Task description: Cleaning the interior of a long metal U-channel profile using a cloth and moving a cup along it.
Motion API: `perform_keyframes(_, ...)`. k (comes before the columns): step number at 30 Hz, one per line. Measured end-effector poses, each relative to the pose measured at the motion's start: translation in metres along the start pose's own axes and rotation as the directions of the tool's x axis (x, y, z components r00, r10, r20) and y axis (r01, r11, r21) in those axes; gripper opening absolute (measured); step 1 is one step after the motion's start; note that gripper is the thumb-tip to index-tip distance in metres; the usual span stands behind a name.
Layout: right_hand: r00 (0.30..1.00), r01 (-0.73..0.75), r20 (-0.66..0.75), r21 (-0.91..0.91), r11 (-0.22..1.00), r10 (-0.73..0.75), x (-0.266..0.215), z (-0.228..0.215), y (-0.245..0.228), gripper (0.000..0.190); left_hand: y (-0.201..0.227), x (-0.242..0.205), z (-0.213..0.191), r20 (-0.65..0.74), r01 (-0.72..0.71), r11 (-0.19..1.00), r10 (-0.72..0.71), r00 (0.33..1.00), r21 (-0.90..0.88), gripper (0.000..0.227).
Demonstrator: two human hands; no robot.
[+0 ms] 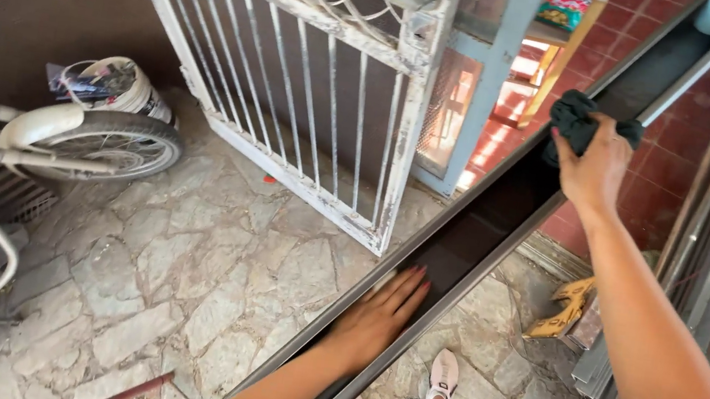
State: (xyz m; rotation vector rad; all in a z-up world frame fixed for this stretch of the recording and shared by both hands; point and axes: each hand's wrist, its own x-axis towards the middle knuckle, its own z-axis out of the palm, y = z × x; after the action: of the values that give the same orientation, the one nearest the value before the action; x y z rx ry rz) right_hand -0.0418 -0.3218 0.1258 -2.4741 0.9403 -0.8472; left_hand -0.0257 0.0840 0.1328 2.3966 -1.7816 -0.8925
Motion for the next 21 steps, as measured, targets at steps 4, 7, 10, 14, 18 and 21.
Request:
perform_keyframes(4, 0.941, 0.237, -0.229, -0.081, 0.968, -0.249, 0.002, 0.02, 0.022, 0.056, -0.022, 0.097, 0.029, -0.505, -0.2, 0.964, 0.264, 0.822, 0.178, 0.074)
perform_keyframes(7, 0.957, 0.2, -0.209, -0.029, 0.979, -0.202, -0.002, 0.022, 0.019, 0.056, -0.024, 0.17, 0.026, -0.562, -0.154, 0.954, 0.277, 0.779, 0.257, 0.07)
perform_keyframes(10, 0.963, 0.19, -0.192, -0.012, 0.982, -0.189, -0.003, 0.026, 0.017, 0.057, -0.027, 0.244, 0.026, -0.572, -0.175, 0.965, 0.258, 0.779, 0.196, 0.067)
perform_keyframes(14, 0.969, 0.17, -0.183, -0.009, 0.985, -0.169, -0.001, 0.028, 0.02, 0.056, -0.028, 0.324, 0.009, -0.628, -0.214, 0.957, 0.291, 0.721, 0.197, 0.071)
perform_keyframes(18, 0.978, 0.151, -0.149, 0.038, 0.988, -0.143, 0.0, 0.026, 0.019, 0.055, -0.03, 0.355, 0.012, -0.651, -0.173, 0.965, 0.26, 0.714, 0.195, 0.07)
perform_keyframes(21, 0.981, 0.146, -0.136, 0.039, 0.989, -0.139, -0.001, 0.019, 0.014, 0.055, -0.028, 0.315, 0.022, -0.67, -0.151, 0.956, 0.285, 0.686, 0.252, 0.068)
